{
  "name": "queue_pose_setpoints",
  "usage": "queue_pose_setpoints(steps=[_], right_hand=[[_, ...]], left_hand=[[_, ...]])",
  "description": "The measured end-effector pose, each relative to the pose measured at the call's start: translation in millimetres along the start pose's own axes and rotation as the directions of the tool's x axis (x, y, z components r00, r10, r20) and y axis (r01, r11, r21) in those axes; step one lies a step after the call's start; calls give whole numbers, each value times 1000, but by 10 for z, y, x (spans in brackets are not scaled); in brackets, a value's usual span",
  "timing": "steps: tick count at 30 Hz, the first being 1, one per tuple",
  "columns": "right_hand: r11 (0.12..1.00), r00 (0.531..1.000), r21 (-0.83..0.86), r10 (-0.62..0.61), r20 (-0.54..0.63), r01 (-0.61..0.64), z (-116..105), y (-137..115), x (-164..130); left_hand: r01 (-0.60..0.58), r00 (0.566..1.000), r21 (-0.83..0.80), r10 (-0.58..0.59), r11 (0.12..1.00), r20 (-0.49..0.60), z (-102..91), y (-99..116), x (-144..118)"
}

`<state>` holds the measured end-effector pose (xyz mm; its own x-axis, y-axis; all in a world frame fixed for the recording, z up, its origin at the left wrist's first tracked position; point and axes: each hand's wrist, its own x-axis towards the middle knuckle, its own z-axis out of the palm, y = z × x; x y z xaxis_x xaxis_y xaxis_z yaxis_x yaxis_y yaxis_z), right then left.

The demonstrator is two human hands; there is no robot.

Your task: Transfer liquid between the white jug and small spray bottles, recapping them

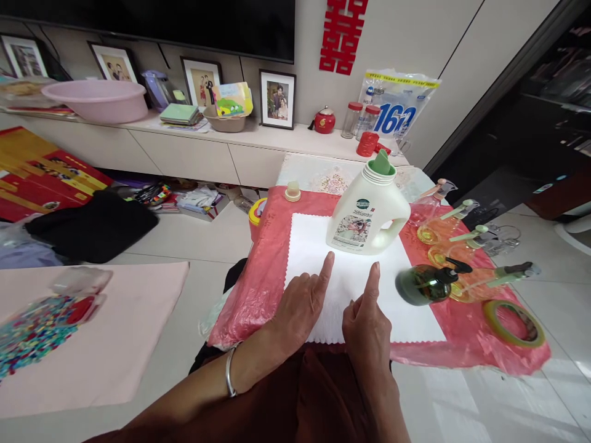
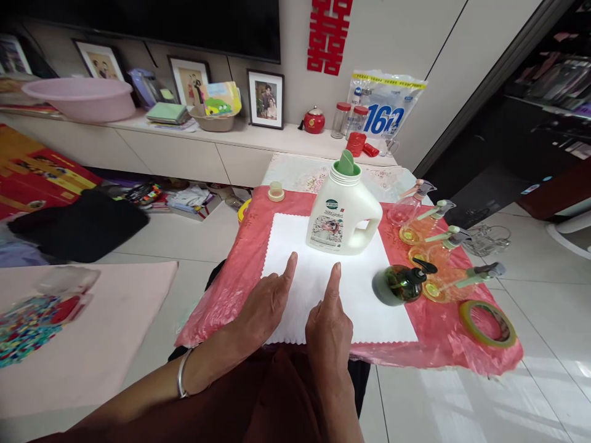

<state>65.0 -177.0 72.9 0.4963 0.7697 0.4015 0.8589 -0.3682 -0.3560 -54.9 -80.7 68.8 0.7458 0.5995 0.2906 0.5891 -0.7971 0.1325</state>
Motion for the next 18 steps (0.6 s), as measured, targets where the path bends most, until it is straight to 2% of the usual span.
queue_pose_setpoints(steps=[5,18], right_hand=[[1000,1000,-1,-15,-8,15,30,27,-9],[999,1000,26,-22,-4,23,35,37,-30]], left_hand=[[21,1000,-5,-21,1000,-24,35,7,-37],[10,1000,-44,-10,999,2,-62,26,-11]])
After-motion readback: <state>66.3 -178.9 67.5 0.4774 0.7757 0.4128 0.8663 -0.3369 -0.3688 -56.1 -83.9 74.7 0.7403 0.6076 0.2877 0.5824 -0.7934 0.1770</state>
